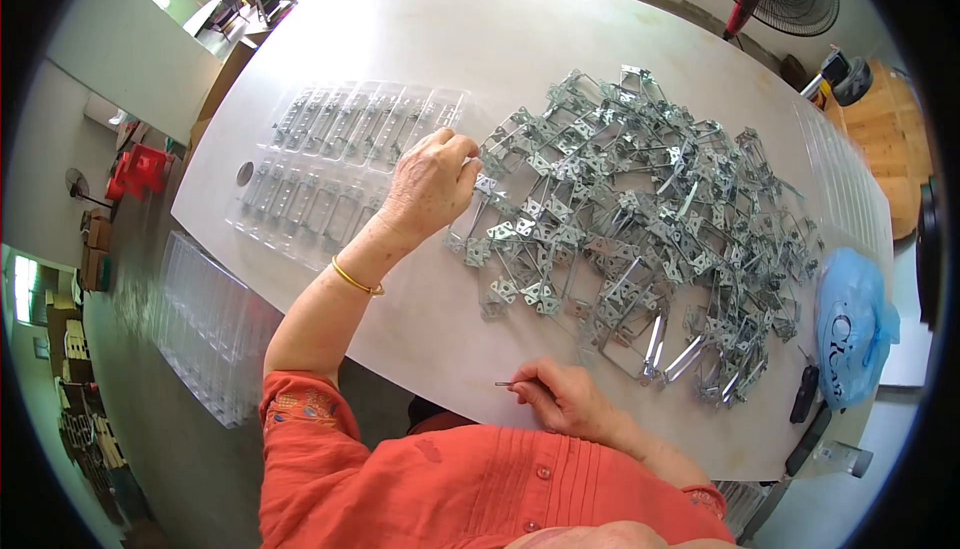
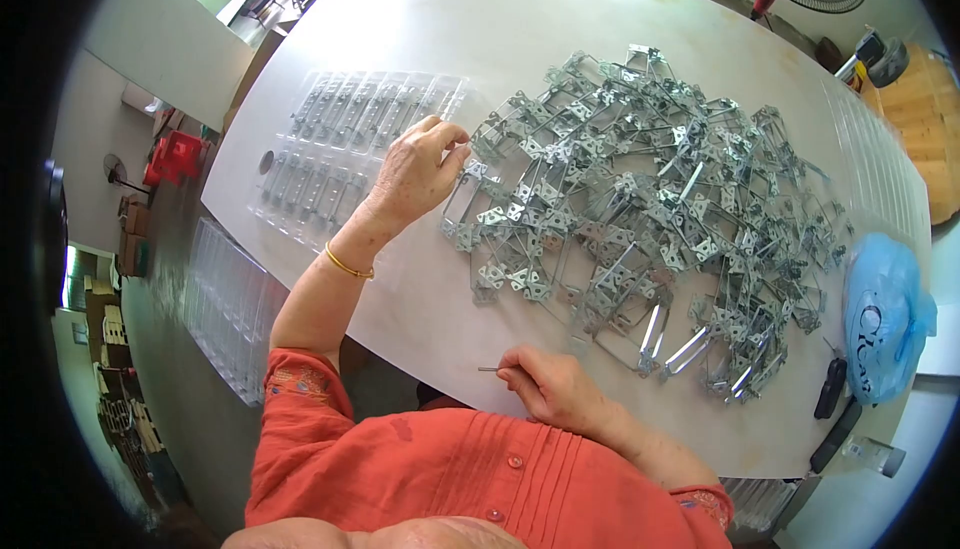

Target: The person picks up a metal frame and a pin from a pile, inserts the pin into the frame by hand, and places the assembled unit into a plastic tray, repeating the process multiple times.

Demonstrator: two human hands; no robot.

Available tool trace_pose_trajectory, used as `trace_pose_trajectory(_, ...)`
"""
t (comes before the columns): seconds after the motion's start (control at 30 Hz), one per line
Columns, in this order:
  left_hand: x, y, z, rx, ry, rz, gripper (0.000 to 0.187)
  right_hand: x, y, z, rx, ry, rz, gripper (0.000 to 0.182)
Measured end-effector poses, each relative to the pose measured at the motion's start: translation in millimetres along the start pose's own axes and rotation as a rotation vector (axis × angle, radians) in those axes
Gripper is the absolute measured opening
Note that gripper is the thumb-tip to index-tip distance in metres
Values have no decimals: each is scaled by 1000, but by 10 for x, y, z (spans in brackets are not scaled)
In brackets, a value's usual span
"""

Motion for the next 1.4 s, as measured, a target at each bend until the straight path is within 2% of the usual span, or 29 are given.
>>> trace_pose_trajectory(0.2,-34,-17,107,21,-59,-65,17,4,-40,-24,12,-9,9,8)
trace_pose_trajectory(0.3,-131,5,115,21,-88,-109,24,-3,-30,-17,26,-2,17,8)
trace_pose_trajectory(0.47,-264,44,213,45,-242,-155,45,14,-57,-27,8,-11,24,8)
trace_pose_trajectory(0.57,-304,38,230,0,-265,-214,45,19,-60,-12,9,-15,18,8)
trace_pose_trajectory(0.8,-334,-3,248,-57,-210,-263,47,27,-60,-16,4,-25,50,8)
trace_pose_trajectory(0.9,-348,22,197,-97,-125,-234,46,23,-60,-20,0,-26,48,8)
trace_pose_trajectory(1.07,-389,155,105,-70,32,-50,42,15,-39,-14,-10,-24,54,8)
trace_pose_trajectory(1.27,-449,223,161,-190,-62,-169,41,24,-58,-11,-9,-20,52,9)
trace_pose_trajectory(1.4,-442,118,181,-278,-36,-148,34,30,-62,-18,-3,-25,47,9)
Point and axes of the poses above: each hand's wrist, its own x-axis towards the middle knuckle, its own z-axis out of the palm, y = z × x, the point moved 8 cm from there along x, towards the middle knuckle, and after that the axes turned 5 degrees about y, right-handed, at the moved point
